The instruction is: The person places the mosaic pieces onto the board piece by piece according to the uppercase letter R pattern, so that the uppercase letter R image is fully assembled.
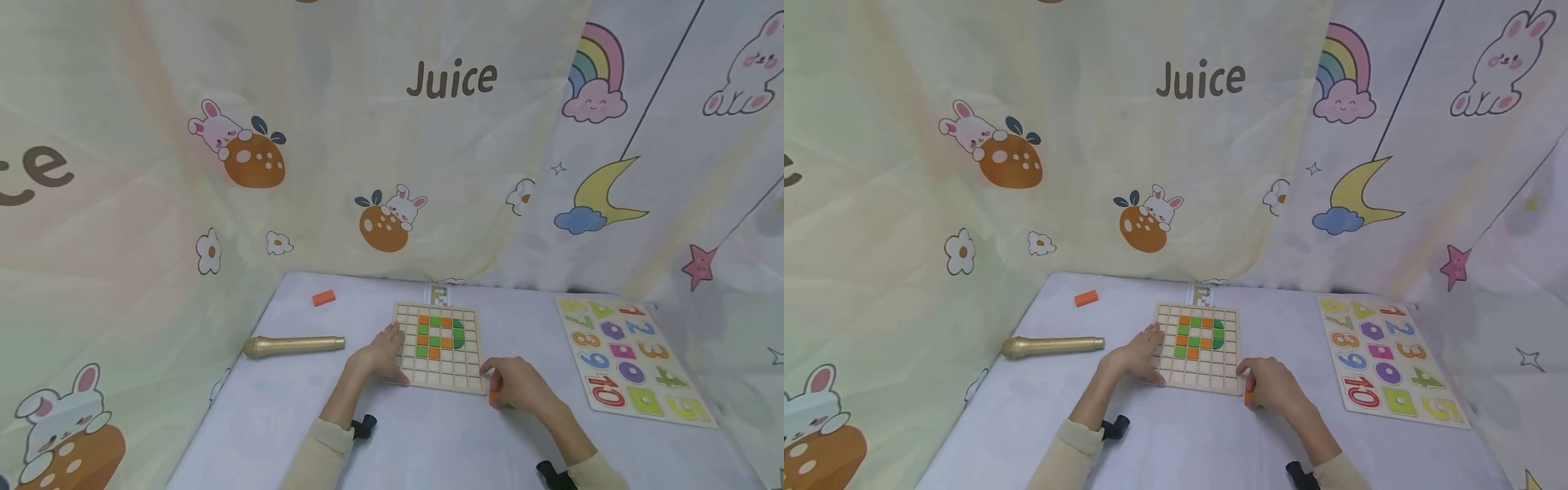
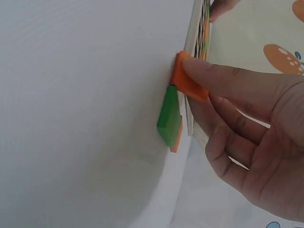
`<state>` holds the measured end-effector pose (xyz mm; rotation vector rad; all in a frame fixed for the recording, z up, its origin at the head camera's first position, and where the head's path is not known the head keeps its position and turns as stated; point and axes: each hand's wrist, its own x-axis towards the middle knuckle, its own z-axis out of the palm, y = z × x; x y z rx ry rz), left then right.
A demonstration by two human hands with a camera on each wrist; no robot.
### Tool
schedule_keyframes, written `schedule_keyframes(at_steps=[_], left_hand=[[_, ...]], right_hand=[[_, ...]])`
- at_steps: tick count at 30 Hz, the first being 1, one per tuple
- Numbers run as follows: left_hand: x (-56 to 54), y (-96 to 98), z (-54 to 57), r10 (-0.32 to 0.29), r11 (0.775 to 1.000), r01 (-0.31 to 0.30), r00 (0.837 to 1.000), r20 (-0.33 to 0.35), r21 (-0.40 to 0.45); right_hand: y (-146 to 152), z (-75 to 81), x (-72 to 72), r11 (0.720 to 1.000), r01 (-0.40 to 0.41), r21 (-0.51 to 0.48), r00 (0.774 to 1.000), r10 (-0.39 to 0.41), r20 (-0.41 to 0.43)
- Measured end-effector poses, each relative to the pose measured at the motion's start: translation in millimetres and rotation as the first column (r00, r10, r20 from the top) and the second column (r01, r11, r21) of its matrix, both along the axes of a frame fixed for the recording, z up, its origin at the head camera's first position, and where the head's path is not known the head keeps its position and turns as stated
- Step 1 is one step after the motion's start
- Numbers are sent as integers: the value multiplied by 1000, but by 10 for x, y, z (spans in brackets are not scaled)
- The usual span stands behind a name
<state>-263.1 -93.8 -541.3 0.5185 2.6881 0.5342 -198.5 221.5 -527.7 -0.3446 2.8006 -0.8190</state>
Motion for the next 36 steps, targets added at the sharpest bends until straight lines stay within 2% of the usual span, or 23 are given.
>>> schedule_keyframes(at_steps=[5,11,15,19,24,36], left_hand=[[-2,3,1,5,1000,-5,1000,-5,-7],[5,7,-2,-5,1000,5,1000,-10,-14],[-1,12,-7,4,1000,-4,1000,-10,-8],[-9,15,-8,0,1000,0,1000,-15,-14],[-18,13,-8,-11,1000,10,1000,-25,-28],[-5,7,33,-6,999,6,1000,-1,-33]], right_hand=[[37,30,-40,992,-55,-114,998,57,13],[31,52,-105,968,-122,-220,992,111,-62],[-24,32,-162,961,-107,-255,990,79,-118],[-115,25,-216,958,-47,-282,988,2,-157],[-232,51,-273,948,29,-316,983,-83,-161],[-537,-105,-535,918,-53,-392,987,-12,-163]])
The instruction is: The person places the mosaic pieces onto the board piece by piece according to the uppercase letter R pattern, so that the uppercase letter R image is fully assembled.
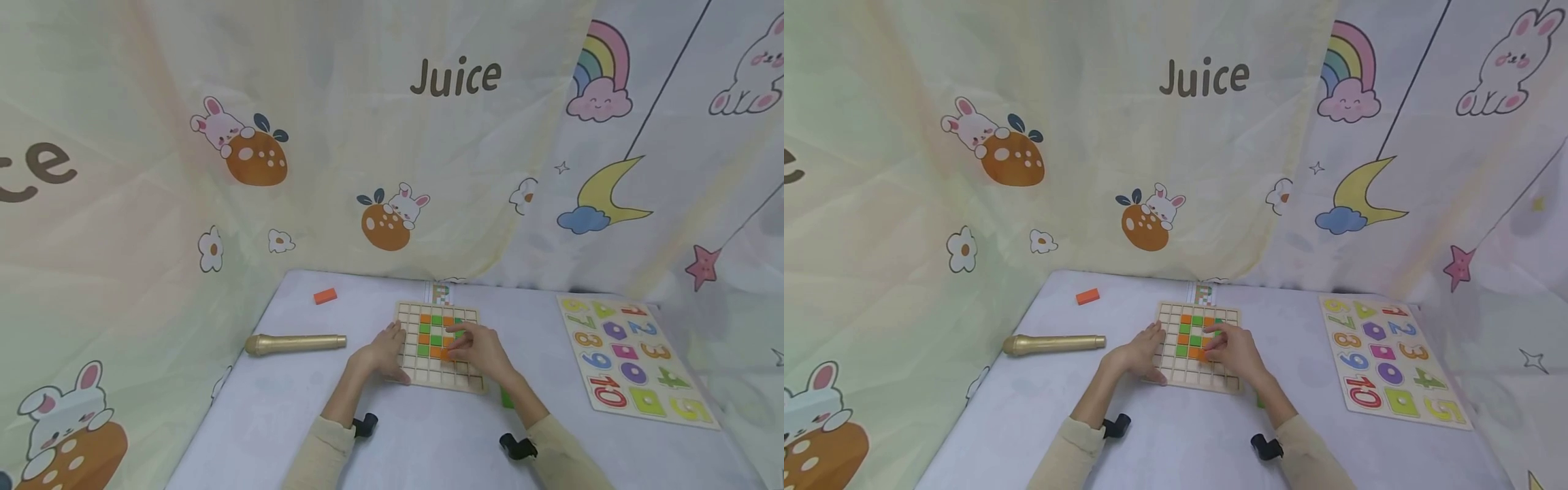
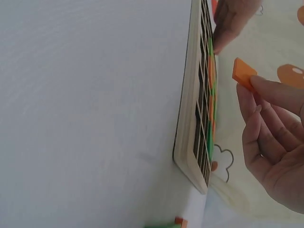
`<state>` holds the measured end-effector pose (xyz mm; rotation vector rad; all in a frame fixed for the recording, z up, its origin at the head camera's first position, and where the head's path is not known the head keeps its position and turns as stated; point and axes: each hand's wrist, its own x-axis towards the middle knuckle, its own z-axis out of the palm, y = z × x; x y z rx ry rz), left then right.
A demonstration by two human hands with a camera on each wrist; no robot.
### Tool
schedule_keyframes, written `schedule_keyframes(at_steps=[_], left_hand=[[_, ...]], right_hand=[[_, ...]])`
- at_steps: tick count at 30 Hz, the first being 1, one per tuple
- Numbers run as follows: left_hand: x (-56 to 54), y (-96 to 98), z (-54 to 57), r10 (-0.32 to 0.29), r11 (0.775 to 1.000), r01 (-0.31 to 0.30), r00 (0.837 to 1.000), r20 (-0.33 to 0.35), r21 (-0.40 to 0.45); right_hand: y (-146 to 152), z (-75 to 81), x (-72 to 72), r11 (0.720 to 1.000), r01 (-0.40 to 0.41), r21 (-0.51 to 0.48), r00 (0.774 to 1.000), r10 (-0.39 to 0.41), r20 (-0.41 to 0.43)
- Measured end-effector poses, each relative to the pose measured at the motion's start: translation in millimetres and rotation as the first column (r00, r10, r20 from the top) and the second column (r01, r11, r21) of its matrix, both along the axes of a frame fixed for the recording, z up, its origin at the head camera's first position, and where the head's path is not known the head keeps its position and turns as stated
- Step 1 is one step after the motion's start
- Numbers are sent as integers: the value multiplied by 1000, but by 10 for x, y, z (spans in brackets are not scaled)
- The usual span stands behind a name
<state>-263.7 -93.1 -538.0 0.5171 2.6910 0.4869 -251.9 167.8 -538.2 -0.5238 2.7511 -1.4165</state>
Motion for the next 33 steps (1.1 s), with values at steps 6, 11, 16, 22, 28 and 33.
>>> schedule_keyframes(at_steps=[6,11,16,22,28,33], left_hand=[[-7,-3,-14,-10,1000,10,1000,-4,-9],[-23,-8,-46,-25,1000,25,1000,-11,-13],[-28,-8,-55,-28,1000,28,1000,-11,-2],[-33,-9,-40,-35,999,35,999,-16,-5],[-37,-12,-52,-35,999,35,999,-14,-13],[-37,-20,-55,-32,999,32,999,-13,-12]], right_hand=[[-167,-51,-69,999,-47,-7,999,47,12],[-284,-116,-97,998,-59,-4,998,59,23],[-378,-187,-112,999,-49,-17,997,50,50],[-469,-224,-143,999,-48,18,999,48,24],[-532,-231,-146,994,-39,106,999,36,29],[-560,-226,-133,988,-42,149,999,38,31]])
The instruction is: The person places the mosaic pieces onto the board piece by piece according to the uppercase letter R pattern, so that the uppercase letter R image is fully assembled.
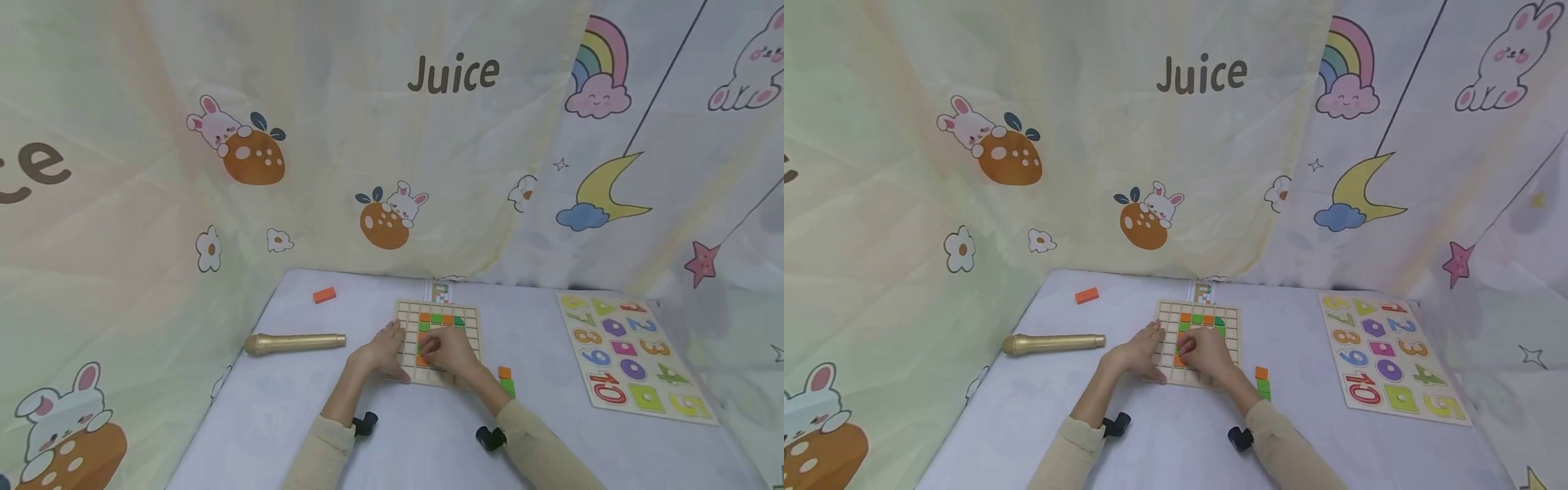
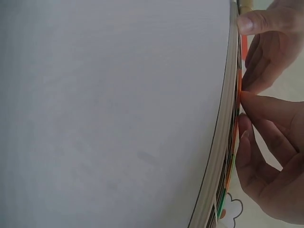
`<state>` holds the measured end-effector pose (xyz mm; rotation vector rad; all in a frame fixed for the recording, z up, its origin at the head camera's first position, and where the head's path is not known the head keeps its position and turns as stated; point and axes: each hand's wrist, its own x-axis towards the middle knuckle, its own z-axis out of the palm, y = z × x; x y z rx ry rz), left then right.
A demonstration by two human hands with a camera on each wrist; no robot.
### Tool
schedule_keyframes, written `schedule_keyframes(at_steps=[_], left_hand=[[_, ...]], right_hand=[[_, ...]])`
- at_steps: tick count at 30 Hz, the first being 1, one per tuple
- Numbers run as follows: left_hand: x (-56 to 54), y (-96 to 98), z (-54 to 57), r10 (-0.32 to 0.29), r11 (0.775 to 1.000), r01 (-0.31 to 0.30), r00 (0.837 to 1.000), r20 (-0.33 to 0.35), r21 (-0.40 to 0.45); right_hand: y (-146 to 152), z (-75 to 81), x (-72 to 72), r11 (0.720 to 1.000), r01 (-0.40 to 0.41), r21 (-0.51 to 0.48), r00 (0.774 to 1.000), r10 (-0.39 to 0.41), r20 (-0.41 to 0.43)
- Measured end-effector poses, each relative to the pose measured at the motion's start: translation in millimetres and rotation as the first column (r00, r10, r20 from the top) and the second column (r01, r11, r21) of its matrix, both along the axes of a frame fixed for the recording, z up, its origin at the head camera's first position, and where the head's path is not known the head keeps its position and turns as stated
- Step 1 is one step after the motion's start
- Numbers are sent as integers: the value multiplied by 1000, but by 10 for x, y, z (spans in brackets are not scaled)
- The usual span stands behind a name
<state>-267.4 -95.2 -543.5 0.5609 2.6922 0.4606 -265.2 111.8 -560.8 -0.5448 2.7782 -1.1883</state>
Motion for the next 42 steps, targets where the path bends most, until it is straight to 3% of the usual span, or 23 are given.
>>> schedule_keyframes(at_steps=[5,12,21,27,34,42], left_hand=[[3,3,13,5,1000,-5,1000,11,18],[-6,8,-7,8,999,-8,1000,8,38],[22,30,29,-7,1000,7,1000,-2,23],[-15,7,-58,1,998,0,1000,-22,59],[36,-20,33,12,999,-12,1000,6,49],[30,-9,10,16,998,-16,1000,5,55]], right_hand=[[35,12,41,1000,4,-23,1000,-4,-2],[198,141,140,995,95,-32,995,-95,-10],[642,305,285,987,162,-7,987,-162,9],[943,397,419,983,176,52,982,-179,59],[1181,362,559,975,169,141,974,-187,126],[1386,295,754,967,153,203,966,-190,177]])
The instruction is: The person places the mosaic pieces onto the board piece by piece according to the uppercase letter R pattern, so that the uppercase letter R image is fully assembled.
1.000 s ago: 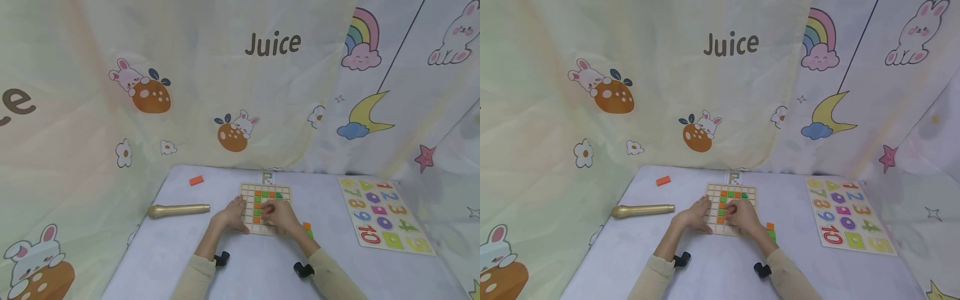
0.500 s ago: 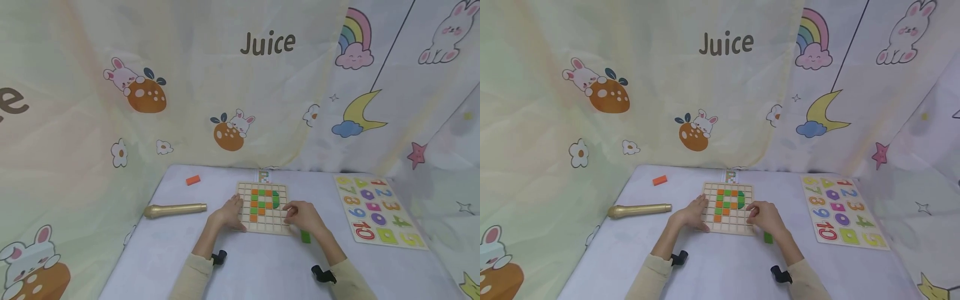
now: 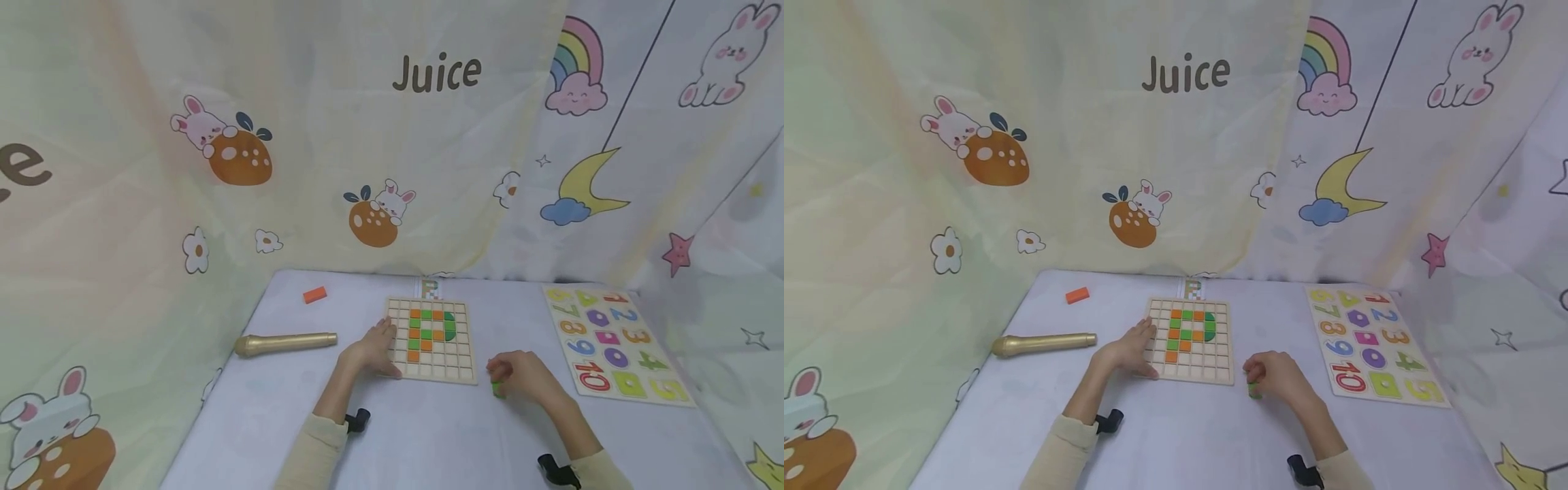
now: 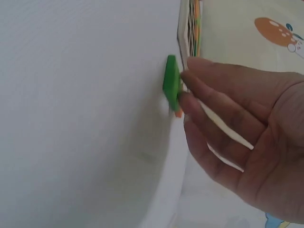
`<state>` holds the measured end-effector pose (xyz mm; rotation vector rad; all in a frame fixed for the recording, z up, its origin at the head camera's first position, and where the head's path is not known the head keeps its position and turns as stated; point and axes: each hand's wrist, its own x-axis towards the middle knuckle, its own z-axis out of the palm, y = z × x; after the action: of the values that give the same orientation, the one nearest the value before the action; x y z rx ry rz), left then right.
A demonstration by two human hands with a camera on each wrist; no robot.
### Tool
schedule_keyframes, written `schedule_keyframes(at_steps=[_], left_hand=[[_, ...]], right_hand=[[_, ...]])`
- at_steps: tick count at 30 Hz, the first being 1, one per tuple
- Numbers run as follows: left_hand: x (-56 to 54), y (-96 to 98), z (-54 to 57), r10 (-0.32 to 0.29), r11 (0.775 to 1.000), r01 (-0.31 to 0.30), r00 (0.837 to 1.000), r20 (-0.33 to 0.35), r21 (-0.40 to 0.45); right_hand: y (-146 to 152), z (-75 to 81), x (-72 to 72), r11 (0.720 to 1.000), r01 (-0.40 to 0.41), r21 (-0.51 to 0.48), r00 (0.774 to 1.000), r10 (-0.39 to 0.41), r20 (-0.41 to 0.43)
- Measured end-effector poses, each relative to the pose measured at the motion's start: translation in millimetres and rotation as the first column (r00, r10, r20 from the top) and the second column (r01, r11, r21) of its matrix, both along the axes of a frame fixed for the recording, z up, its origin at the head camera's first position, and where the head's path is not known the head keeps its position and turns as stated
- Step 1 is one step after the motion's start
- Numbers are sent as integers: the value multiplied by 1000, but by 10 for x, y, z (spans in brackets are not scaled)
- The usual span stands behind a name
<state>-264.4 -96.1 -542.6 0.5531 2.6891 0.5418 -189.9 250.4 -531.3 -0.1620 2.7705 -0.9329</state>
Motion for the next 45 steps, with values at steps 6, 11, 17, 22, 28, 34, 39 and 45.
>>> schedule_keyframes(at_steps=[6,11,17,22,28,34,39,45], left_hand=[[8,24,-10,-11,999,11,1000,-8,-31],[2,31,-18,-6,999,6,1000,-8,-34],[-55,17,-116,9,1000,-9,1000,1,-21],[-128,-1,-272,0,1000,0,1000,-16,-19],[-120,0,-219,2,999,-2,1000,1,-35],[-30,24,-38,-18,1000,18,1000,1,-23],[-4,28,-27,-24,999,24,1000,-5,-32],[-38,15,-48,-3,999,4,1000,8,-45]], right_hand=[[59,-13,122,994,-39,98,999,42,-29],[60,-54,133,993,-55,105,995,63,-76],[52,-70,103,990,-122,69,982,130,-134],[53,-97,29,981,-194,-25,966,187,-177],[-43,-127,-115,979,-168,-114,969,143,-201],[-151,-211,-246,971,-126,-204,977,85,-198],[-261,-229,-346,961,-121,-248,981,78,-176],[-451,-201,-494,964,-133,-229,982,98,-159]])
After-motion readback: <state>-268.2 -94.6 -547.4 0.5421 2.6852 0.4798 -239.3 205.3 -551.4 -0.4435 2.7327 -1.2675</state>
